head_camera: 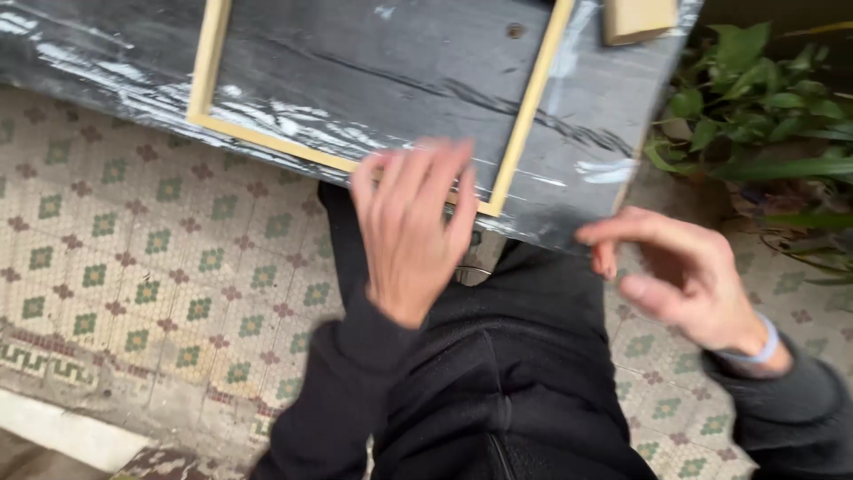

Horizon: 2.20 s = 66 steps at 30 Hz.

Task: Gluing together the pieces of a small wooden frame.

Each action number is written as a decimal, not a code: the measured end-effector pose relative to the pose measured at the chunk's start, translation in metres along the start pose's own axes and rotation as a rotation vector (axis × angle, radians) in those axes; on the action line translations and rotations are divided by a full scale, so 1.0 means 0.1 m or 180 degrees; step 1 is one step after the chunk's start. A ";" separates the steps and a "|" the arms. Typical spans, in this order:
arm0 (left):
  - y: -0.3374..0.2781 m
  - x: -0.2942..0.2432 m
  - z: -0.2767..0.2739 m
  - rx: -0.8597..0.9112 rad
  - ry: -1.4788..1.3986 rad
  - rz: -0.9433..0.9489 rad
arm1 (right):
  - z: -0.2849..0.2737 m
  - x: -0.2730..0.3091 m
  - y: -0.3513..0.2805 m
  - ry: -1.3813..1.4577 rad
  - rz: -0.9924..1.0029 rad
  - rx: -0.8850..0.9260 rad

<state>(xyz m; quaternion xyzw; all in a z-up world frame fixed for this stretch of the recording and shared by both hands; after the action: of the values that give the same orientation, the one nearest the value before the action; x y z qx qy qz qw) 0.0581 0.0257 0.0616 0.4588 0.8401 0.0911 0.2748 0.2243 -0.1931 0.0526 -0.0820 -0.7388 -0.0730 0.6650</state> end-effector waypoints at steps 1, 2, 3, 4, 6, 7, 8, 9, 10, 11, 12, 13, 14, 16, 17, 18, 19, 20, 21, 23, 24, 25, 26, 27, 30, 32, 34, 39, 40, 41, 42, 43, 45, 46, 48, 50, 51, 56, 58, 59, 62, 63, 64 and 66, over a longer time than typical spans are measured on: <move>0.13 -0.04 0.04 0.0078 -0.0003 -0.0011 | 0.01 -0.03 -0.10 0.0969 0.0334 -0.0265; 0.27 -0.05 0.19 0.0046 -0.0007 0.0007 | 0.03 -0.04 -0.12 0.0946 0.0306 -0.0270; 0.42 -0.06 0.35 0.0200 -0.0011 0.0114 | 0.05 -0.05 -0.14 0.1916 0.0405 -0.0428; 0.58 -0.08 0.50 0.0361 -0.0008 0.0249 | 0.09 -0.08 -0.16 0.2901 0.0480 -0.0593; 0.58 -0.03 0.71 0.0673 0.0108 0.0284 | 0.11 -0.04 -0.20 0.3166 0.0353 -0.0582; 0.59 0.01 0.85 0.1007 0.0223 0.0278 | 0.13 -0.03 -0.21 0.3439 0.0272 -0.0553; 0.49 0.01 0.67 0.1019 0.0215 0.0315 | 0.10 0.00 -0.24 0.3441 0.0251 -0.0589; 0.39 0.01 0.49 0.1046 0.0063 0.0441 | 0.08 0.01 -0.27 0.3091 0.0233 -0.0629; 0.24 0.04 0.30 0.1093 -0.0075 0.0512 | 0.07 0.01 -0.30 0.2765 0.0259 -0.0631; 0.15 0.06 0.13 0.1123 -0.0069 0.0494 | 0.07 0.06 -0.28 0.2791 0.0283 -0.0630; 0.05 0.08 -0.04 0.1172 -0.0063 0.0462 | 0.05 0.12 -0.24 0.1880 0.0233 -0.0606; -0.05 0.10 -0.23 0.1220 -0.0058 0.0429 | 0.05 0.17 -0.19 0.0970 0.0172 -0.0567; -0.11 0.15 -0.29 0.1231 -0.0042 0.0395 | 0.08 0.19 -0.10 0.0991 0.0185 -0.0536; -0.23 0.26 -0.41 0.1341 0.0063 0.0276 | 0.14 0.25 0.07 -0.0483 -0.0043 -0.0337; -0.23 0.28 -0.42 0.1357 0.0054 0.0239 | 0.19 0.24 0.13 -0.0473 -0.0017 -0.0307; -0.24 0.29 -0.45 0.1288 0.0091 0.0222 | 0.23 0.24 0.21 -0.0738 -0.0066 -0.0209; -0.24 0.31 -0.49 0.1219 0.0130 0.0205 | 0.28 0.25 0.28 -0.1001 -0.0120 -0.0108; -0.27 0.32 -0.49 0.1216 0.0132 0.0154 | 0.31 0.23 0.35 -0.0995 -0.0115 -0.0057; -0.29 0.32 -0.49 0.1114 0.0130 0.0133 | 0.34 0.22 0.43 -0.1198 -0.0194 0.0023; -0.28 0.32 -0.43 0.0989 0.0099 0.0136 | 0.35 0.19 0.57 -0.1439 -0.0273 0.0084; -0.29 0.31 -0.39 0.0915 0.0020 0.0139 | 0.35 0.18 0.62 -0.1569 -0.0298 0.0159; -0.30 0.30 -0.35 0.0842 -0.0059 0.0142 | 0.35 0.17 0.68 -0.1699 -0.0323 0.0236; -0.31 0.28 -0.32 0.0839 -0.0062 0.0102 | 0.35 0.17 0.72 -0.1697 -0.0317 0.0276; -0.32 0.27 -0.31 0.0756 -0.0113 0.0136 | 0.35 0.17 0.76 -0.1844 -0.0387 0.0358; -0.34 0.25 -0.28 0.0655 -0.0188 0.0134 | 0.36 0.20 0.88 -0.2123 -0.0548 0.0533; -0.35 0.25 -0.27 0.0649 -0.0228 0.0114 | 0.35 0.20 0.92 -0.2257 -0.0623 0.0608; -0.36 0.26 -0.25 0.0609 -0.0295 0.0108 | 0.34 0.20 0.95 -0.2426 -0.0753 0.0695; -0.38 0.27 -0.21 0.0577 -0.0316 0.0077 | 0.31 0.21 0.99 -0.2623 -0.0893 0.0831; -0.39 0.27 -0.19 0.0578 -0.0320 0.0075 | 0.31 0.21 0.99 -0.2684 -0.0926 0.0858; -0.40 0.27 -0.18 0.0587 -0.0324 0.0067 | 0.30 0.22 1.01 -0.2678 -0.0916 0.0865; -0.40 0.27 -0.17 0.0585 -0.0321 0.0061 | 0.31 0.24 1.03 -0.2809 -0.1021 0.0934; -0.41 0.28 -0.15 0.0584 -0.0317 0.0055 | 0.31 0.26 1.06 -0.2939 -0.1126 0.1002; -0.40 0.27 -0.16 0.0608 -0.0319 0.0045 | 0.28 0.28 1.07 -0.3106 -0.1239 0.1136; -0.39 0.27 -0.17 0.0610 -0.0313 0.0046 | 0.27 0.29 1.08 -0.3288 -0.1374 0.1261; -0.39 0.26 -0.17 0.0607 -0.0332 0.0031 | 0.25 0.31 1.07 -0.3427 -0.1418 0.1361; -0.38 0.25 -0.18 0.0576 -0.0349 0.0026 | 0.18 0.30 1.05 -0.3590 -0.1480 0.1458; -0.38 0.25 -0.17 0.0562 -0.0372 -0.0007 | 0.13 0.26 1.03 -0.3597 -0.1515 0.1511; -0.40 0.26 -0.13 0.0557 -0.0377 -0.0074 | -0.01 0.27 0.86 -0.3342 -0.1443 0.1502; -0.42 0.29 -0.09 0.0562 -0.0343 -0.0053 | -0.06 0.26 0.78 -0.3062 -0.1052 0.1166; -0.40 0.28 -0.12 0.0572 -0.0333 -0.0048 | -0.01 0.25 0.77 -0.3050 -0.1054 0.1157; -0.29 0.23 -0.22 0.0686 -0.0327 0.0012 | 0.07 0.22 0.81 -0.2769 -0.0940 0.0752; -0.25 0.22 -0.25 0.0727 -0.0317 0.0008 | 0.12 0.19 0.84 -0.2709 -0.1059 0.0692; -0.22 0.20 -0.27 0.0790 -0.0342 0.0016 | 0.16 0.16 0.85 -0.2659 -0.1136 0.0623; -0.21 0.19 -0.26 0.0785 -0.0327 0.0040 | 0.22 0.11 0.86 -0.2552 -0.1159 0.0571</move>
<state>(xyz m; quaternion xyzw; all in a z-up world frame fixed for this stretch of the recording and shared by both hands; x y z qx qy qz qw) 0.0208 0.0316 0.0672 0.4984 0.8268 -0.0348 0.2583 0.2208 -0.1045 0.0610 0.0856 -0.9439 -0.0869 0.3069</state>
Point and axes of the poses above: each hand's wrist, its own y-axis towards the middle knuckle, its own z-axis out of the palm, x = y × z, the point moved 2 cm from there along y, towards the middle knuckle, and after that the axes turned 9 degrees about y, right-handed, at the moved point
